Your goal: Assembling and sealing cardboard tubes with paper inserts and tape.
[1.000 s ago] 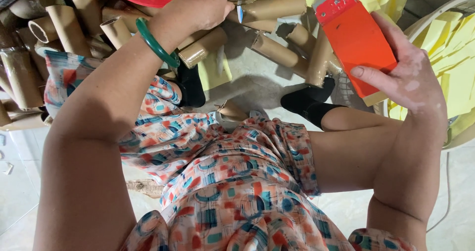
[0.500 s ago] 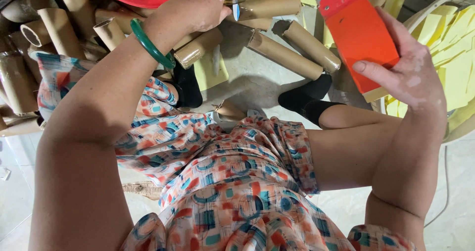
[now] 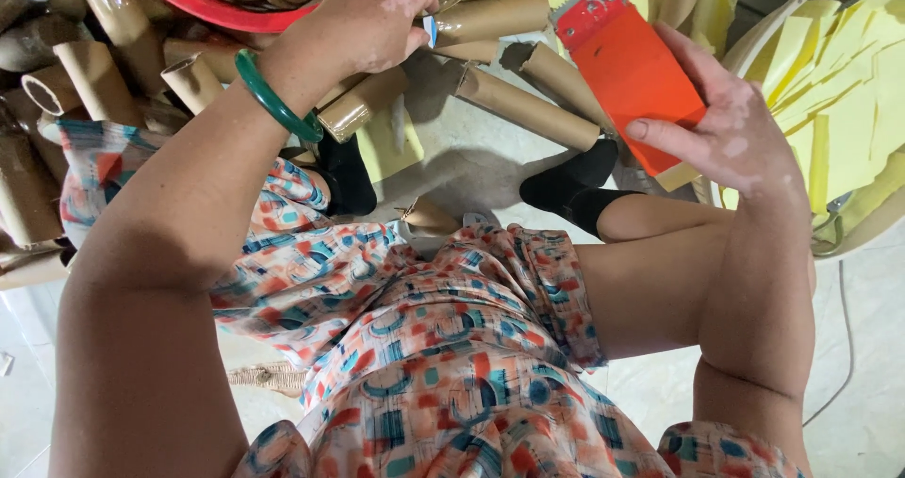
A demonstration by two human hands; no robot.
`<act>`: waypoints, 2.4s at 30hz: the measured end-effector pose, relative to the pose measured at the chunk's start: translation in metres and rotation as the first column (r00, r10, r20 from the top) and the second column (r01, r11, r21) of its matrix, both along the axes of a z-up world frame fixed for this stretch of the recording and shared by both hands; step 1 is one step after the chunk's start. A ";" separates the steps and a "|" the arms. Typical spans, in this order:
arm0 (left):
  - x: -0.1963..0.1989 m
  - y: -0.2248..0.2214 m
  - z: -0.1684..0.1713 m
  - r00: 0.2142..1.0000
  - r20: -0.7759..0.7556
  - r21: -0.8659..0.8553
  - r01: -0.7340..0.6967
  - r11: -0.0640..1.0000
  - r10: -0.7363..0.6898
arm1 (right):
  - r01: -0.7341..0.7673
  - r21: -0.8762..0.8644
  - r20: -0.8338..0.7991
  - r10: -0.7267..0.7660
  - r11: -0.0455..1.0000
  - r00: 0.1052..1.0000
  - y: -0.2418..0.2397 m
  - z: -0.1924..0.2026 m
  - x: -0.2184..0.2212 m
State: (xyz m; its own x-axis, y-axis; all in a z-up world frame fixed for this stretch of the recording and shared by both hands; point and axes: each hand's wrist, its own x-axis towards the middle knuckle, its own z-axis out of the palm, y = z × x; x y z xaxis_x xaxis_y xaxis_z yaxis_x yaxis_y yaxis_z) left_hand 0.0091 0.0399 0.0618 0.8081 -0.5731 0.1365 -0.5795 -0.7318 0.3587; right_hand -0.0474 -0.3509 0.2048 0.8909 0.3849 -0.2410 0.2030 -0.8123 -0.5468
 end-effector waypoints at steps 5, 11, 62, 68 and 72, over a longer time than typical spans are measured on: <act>0.010 -0.015 0.028 0.997 -0.073 0.018 -0.037 0.999 0.038 | 0.002 0.007 -0.008 -0.002 1.000 1.000 0.009 0.004 0.010; 0.039 -0.031 0.068 0.996 -0.088 -0.078 -0.009 0.997 0.002 | 0.124 0.171 -0.102 -0.107 0.977 0.989 0.022 -0.006 0.021; 0.051 0.040 -0.094 0.846 -0.261 0.355 -0.364 0.861 0.465 | 0.487 0.702 -0.415 -0.257 0.520 0.873 0.140 -0.175 -0.078; 0.024 0.030 -0.097 0.985 0.033 0.386 -0.170 0.907 0.170 | 0.552 0.716 -0.485 -0.263 0.428 0.834 0.141 -0.193 -0.083; 0.023 0.032 -0.127 0.984 -0.060 0.338 -0.140 0.931 0.170 | 0.528 0.708 -0.447 -0.282 0.469 0.849 0.143 -0.183 -0.081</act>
State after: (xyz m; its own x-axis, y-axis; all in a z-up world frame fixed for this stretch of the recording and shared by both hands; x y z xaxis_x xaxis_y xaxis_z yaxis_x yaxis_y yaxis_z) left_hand 0.0316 0.0717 -0.0655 0.8908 -0.4401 -0.1136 -0.4267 -0.8958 0.1245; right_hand -0.1284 -0.2083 0.0218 0.9572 0.1313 -0.2578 -0.2625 0.0197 -0.9647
